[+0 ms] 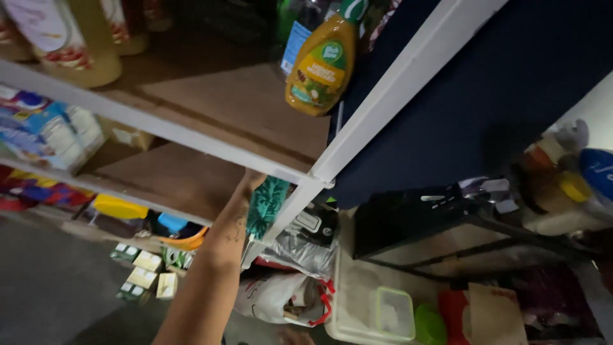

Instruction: Organizing and cleaning grocery store shelves containing various condiments and pantry items.

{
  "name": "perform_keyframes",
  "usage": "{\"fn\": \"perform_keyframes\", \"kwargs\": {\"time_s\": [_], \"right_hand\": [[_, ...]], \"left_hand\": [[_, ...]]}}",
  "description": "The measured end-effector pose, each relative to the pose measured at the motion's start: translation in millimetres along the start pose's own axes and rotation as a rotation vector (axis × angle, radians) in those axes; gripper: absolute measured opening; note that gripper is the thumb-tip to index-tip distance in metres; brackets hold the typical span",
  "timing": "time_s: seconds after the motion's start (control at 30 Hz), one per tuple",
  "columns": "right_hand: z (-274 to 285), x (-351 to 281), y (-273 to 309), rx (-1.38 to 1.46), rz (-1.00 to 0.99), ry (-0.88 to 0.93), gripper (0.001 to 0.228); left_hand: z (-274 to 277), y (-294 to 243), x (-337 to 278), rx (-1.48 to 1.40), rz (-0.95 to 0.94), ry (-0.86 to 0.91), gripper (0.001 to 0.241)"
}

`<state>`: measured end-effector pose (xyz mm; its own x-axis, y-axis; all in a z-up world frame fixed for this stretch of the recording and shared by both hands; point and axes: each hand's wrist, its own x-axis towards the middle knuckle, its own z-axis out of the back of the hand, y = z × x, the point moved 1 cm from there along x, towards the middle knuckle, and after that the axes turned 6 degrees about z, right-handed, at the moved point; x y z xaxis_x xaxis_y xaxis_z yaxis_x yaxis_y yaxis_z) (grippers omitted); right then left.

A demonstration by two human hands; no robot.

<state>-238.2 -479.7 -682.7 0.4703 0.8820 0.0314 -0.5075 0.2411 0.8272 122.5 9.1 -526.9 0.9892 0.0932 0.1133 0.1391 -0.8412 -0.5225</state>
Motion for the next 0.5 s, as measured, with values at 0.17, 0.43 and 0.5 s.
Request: {"fn": "perform_keyframes", "kwargs": {"time_s": [0.17, 0.43, 0.5], "right_hand": [[61.1, 82.2, 72.7, -0.814, 0.657, -0.165, 0.036], [83.0, 162.9, 229.8, 0.562, -0.003, -0.073, 0.049], [90.1, 172.7, 282.6, 0.447, 0.033, -0.075, 0.050]], "left_hand": [[42.2, -23.1, -58.3, 2.292, -0.381, -0.190, 0.054], [-133.2, -74.4, -303.7, 1.434, -0.289, -0.462, 0.041], [-126.7, -87.4, -330.3, 1.314, -0.117, -0.548, 0.044]]}}
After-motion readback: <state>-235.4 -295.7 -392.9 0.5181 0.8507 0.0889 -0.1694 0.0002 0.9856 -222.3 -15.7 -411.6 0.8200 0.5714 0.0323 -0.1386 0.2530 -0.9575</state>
